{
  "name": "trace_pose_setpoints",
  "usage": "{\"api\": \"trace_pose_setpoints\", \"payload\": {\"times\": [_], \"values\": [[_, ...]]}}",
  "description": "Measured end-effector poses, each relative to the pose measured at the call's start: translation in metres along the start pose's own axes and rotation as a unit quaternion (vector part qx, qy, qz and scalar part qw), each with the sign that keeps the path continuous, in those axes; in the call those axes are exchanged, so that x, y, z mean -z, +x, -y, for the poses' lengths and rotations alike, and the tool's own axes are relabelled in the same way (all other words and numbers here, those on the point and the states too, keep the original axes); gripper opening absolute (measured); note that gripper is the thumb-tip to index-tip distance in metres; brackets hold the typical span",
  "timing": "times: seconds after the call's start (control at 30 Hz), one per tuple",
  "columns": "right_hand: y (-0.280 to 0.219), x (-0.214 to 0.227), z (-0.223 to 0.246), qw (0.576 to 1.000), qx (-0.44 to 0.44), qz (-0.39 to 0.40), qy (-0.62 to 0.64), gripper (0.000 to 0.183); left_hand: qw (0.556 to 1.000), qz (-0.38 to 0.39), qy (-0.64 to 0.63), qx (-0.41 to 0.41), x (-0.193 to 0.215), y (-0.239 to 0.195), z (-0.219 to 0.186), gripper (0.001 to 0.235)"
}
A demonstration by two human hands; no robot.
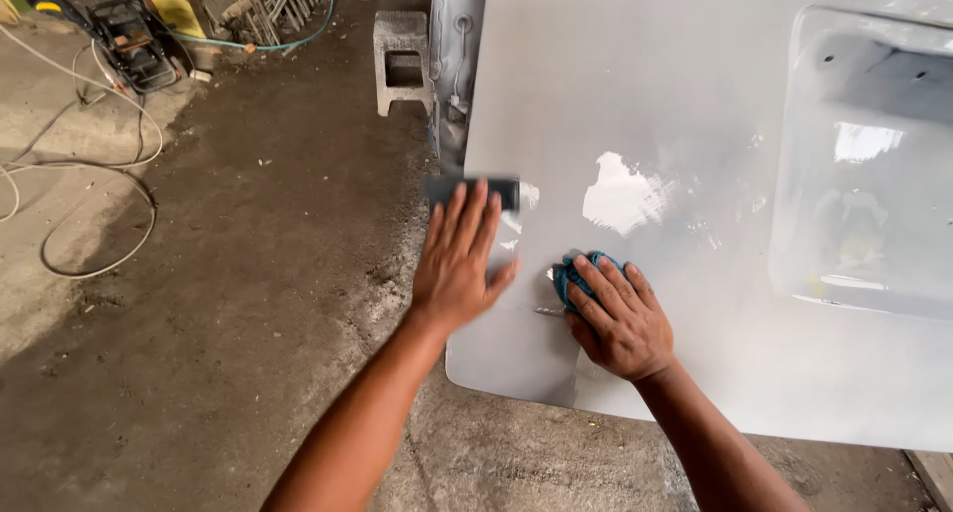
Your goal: The person sands a white car part using a sanding block and a blue cloth. They repeatedly wipe the surface with the cloth and dip the tools into a bucket of water.
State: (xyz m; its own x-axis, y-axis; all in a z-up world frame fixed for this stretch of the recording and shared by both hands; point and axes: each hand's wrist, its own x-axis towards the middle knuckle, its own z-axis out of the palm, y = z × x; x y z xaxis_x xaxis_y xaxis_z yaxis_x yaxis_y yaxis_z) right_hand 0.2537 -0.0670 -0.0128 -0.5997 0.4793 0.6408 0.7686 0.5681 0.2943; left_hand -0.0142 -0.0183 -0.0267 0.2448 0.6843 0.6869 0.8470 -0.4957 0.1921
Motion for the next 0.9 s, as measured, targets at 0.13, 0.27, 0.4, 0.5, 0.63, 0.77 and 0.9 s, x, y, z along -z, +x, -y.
{"api": "trace_pose_setpoints", "payload": {"times": [0.13,0.27,0.4,0.5,0.63,0.77,0.9], "values": [[-0.003,0.001,0.001,1.000,-0.007,0.008,0.001,0.041,0.999,-0.045,0.001,-0.021,0.025,0.073,0.002,0.082],[-0.012,-0.011,-0.003,0.999,-0.039,-0.010,-0.012,0.043,1.000,-0.011,0.019,-0.019,0.022,0.043,-0.013,0.084],[-0.013,-0.012,0.000,0.992,-0.108,-0.051,-0.030,0.046,0.993,0.084,0.026,-0.079,-0.036,-0.057,-0.040,0.090],[-0.013,-0.014,0.004,0.983,-0.162,-0.069,-0.044,0.050,0.984,0.125,0.059,-0.109,-0.029,-0.033,-0.034,0.089],[-0.020,-0.016,0.002,0.978,-0.192,-0.076,-0.038,0.053,0.991,0.079,0.077,-0.080,0.004,0.049,-0.037,0.088],[-0.022,-0.019,0.000,0.967,-0.235,-0.091,-0.024,0.056,0.998,0.040,0.017,-0.054,0.014,0.052,-0.055,0.089],[-0.020,-0.020,0.000,0.963,-0.254,-0.093,-0.020,0.056,0.987,0.126,-0.019,-0.103,-0.028,-0.046,-0.073,0.093]]}}
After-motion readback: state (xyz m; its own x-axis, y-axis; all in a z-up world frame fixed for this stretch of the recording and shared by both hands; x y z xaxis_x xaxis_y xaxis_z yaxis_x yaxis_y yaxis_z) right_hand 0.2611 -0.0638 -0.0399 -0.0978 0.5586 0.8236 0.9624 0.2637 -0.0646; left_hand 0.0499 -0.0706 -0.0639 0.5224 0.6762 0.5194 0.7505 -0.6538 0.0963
